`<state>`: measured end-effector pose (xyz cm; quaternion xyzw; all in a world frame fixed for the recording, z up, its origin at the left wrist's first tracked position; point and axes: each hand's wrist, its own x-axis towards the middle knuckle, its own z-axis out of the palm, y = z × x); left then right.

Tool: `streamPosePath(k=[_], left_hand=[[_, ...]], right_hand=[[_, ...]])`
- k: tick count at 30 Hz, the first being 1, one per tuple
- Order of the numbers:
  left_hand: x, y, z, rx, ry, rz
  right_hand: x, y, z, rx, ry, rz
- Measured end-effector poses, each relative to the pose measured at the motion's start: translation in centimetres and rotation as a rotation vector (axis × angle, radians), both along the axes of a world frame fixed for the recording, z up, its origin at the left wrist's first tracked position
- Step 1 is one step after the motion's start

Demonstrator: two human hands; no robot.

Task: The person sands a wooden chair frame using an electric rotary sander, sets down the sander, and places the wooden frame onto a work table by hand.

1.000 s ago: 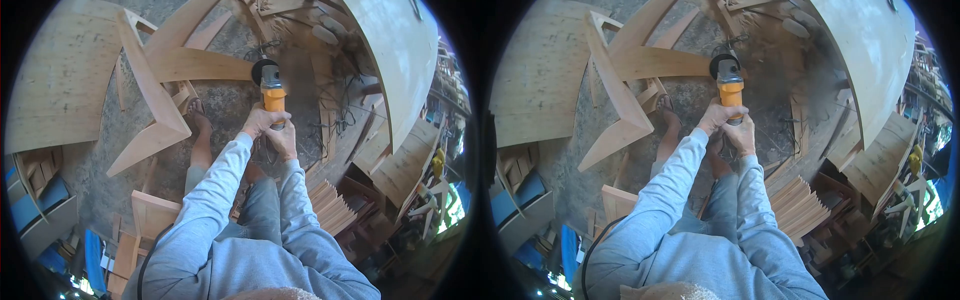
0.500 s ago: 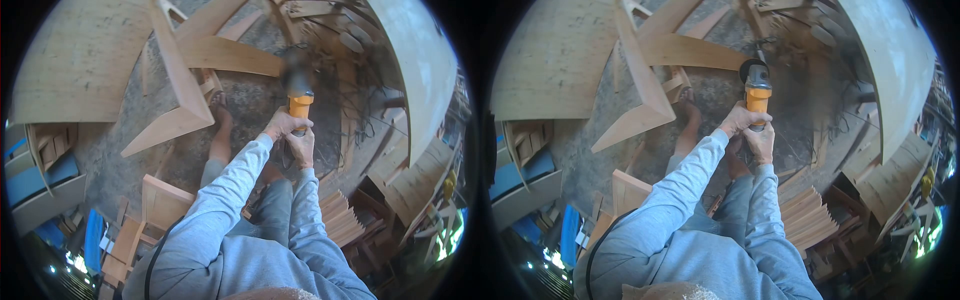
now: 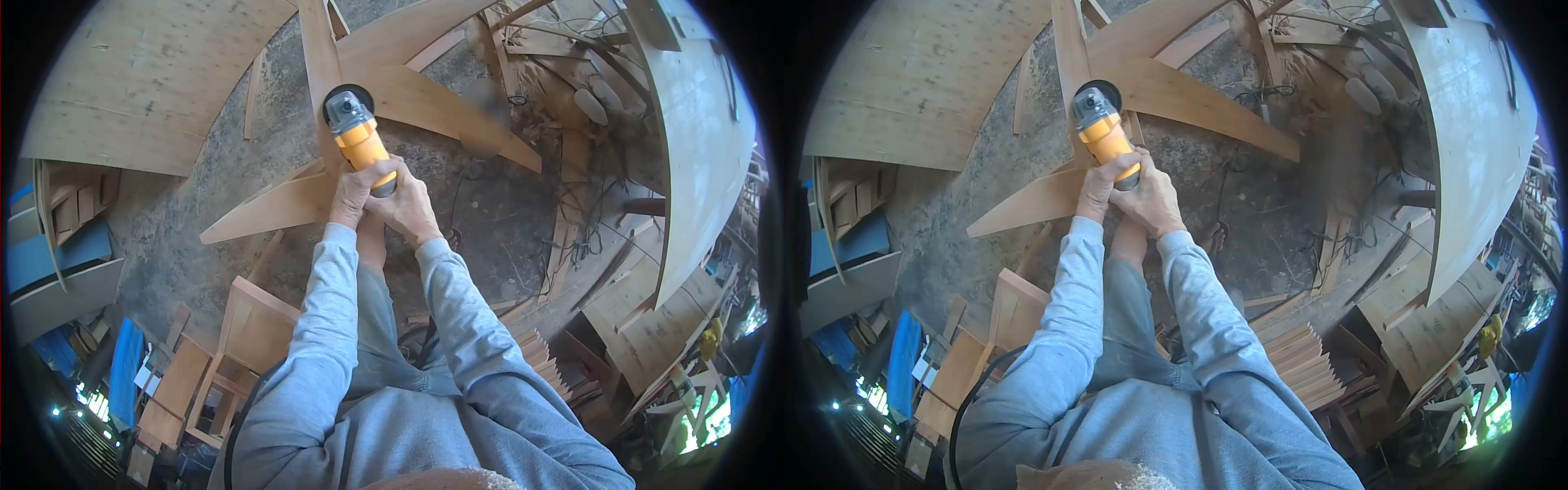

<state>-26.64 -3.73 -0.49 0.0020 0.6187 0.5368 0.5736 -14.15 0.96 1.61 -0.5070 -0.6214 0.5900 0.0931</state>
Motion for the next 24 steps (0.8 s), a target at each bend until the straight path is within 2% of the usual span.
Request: streamPosePath(k=[3,5,12,16,18,20,21,24], left_hand=[[3.0,0.6,-2.2,0.026,-0.020,-0.082],[6.0,2.4,-1.6,0.087,-0.075,-0.140],[16.9,3.9,-0.2,0.158,-0.106,-0.211],[21.8,5.3,-1.6,0.065,-0.115,-0.491],[24.7,6.2,-2.4,0.079,-0.108,-0.549],[27.3,7.1,-3.2,0.079,-0.083,-0.605],[28.2,7.6,-3.2,0.049,-0.136,-0.652],[29.3,9.2,-0.9,0.062,-0.005,-0.706]], right_hand=[[2.7,0.5,0.3,-0.024,-0.015,-0.064],[5.7,1.1,1.6,-0.060,-0.076,-0.122],[16.6,-0.7,0.7,-0.059,-0.124,-0.323],[21.4,-0.7,1.4,-0.007,-0.215,-0.417],[24.0,-0.6,0.9,0.008,-0.275,-0.453],[26.7,-0.7,-0.8,0.002,-0.211,-0.540],[27.9,-0.8,-1.2,-0.005,-0.176,-0.579],[30.1,0.1,-1.1,0.013,-0.186,-0.550]])
